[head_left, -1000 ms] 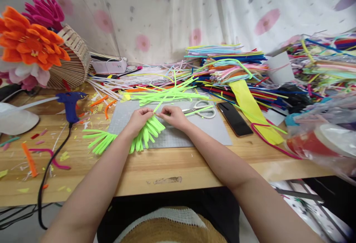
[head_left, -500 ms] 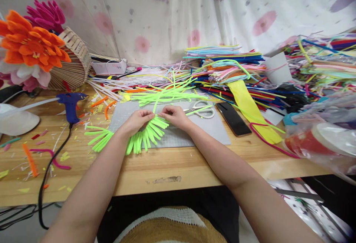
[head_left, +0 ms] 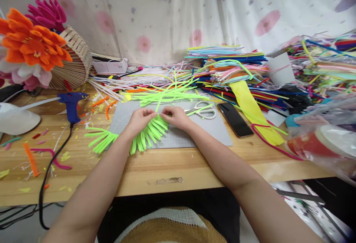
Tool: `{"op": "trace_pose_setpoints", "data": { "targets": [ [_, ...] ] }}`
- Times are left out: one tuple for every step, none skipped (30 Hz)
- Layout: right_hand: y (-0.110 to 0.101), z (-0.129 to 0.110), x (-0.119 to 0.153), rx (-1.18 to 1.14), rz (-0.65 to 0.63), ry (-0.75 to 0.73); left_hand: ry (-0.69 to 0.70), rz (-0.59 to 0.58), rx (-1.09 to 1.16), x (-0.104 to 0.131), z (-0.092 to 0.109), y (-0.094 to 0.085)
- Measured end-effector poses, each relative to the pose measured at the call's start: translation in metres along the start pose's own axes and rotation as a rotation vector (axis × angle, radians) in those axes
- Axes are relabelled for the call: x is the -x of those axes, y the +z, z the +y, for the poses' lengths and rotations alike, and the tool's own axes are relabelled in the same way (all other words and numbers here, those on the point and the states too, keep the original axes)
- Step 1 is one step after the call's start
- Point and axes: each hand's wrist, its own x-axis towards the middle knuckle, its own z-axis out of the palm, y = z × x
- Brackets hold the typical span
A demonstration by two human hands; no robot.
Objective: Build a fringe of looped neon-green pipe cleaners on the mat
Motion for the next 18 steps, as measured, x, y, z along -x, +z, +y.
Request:
{"op": "trace_pose_setpoints", "data": {
  "targets": [
    [0.000, 0.000, 0.000, -0.001, 0.005, 0.000, -0.013, -0.001, 0.005, 0.001, 0.001, 0.000],
    [0.000, -0.001, 0.000, -0.006, 0.013, -0.004, -0.022, 0.005, 0.009, 0.002, 0.002, 0.001],
    [0.001, -0.001, 0.001, -0.014, 0.021, -0.005, -0.024, 0.016, 0.014, 0.002, 0.002, 0.002],
    [0.001, -0.001, 0.001, -0.024, 0.025, -0.006, -0.021, 0.031, 0.022, 0.002, 0.002, 0.003],
    [0.001, -0.001, 0.000, -0.039, 0.022, -0.005, -0.014, 0.047, 0.034, 0.002, 0.002, 0.004],
    [0.002, -0.002, 0.000, -0.058, 0.010, -0.006, -0.006, 0.061, 0.046, 0.002, 0.002, 0.005],
    [0.001, -0.002, 0.000, -0.080, -0.010, -0.005, 0.000, 0.070, 0.057, 0.001, 0.001, 0.005],
    [0.001, -0.001, 0.000, -0.105, -0.035, -0.004, 0.006, 0.078, 0.065, 0.001, 0.001, 0.006],
    [0.001, -0.001, -0.001, -0.132, -0.064, -0.008, 0.014, 0.090, 0.067, 0.001, 0.000, 0.007],
    [0.001, -0.001, -0.001, -0.160, -0.095, -0.015, 0.026, 0.101, 0.063, 0.001, 0.000, 0.008],
    [0.001, 0.000, -0.001, -0.186, -0.124, -0.025, 0.041, 0.110, 0.054, 0.001, -0.001, 0.009],
    [0.001, 0.001, -0.001, -0.211, -0.148, -0.033, 0.057, 0.115, 0.041, 0.001, -0.002, 0.009],
    [0.002, 0.001, -0.001, -0.234, -0.166, -0.039, 0.073, 0.115, 0.029, 0.001, -0.002, 0.009],
    [0.003, 0.002, -0.002, -0.257, -0.178, -0.039, 0.083, 0.110, 0.020, 0.001, -0.003, 0.010],
    [0.003, 0.003, -0.002, -0.278, -0.182, -0.032, 0.086, 0.098, 0.018, 0.002, -0.003, 0.010],
    [0.004, 0.004, -0.002, -0.298, -0.172, -0.016, 0.080, 0.087, 0.022, 0.002, -0.004, 0.010],
    [0.006, 0.005, -0.003, -0.315, -0.151, 0.003, 0.068, 0.078, 0.026, 0.002, -0.004, 0.010],
    [0.007, 0.006, -0.004, -0.329, -0.120, 0.023, 0.055, 0.074, 0.029, 0.001, -0.005, 0.011]
  ]
}}
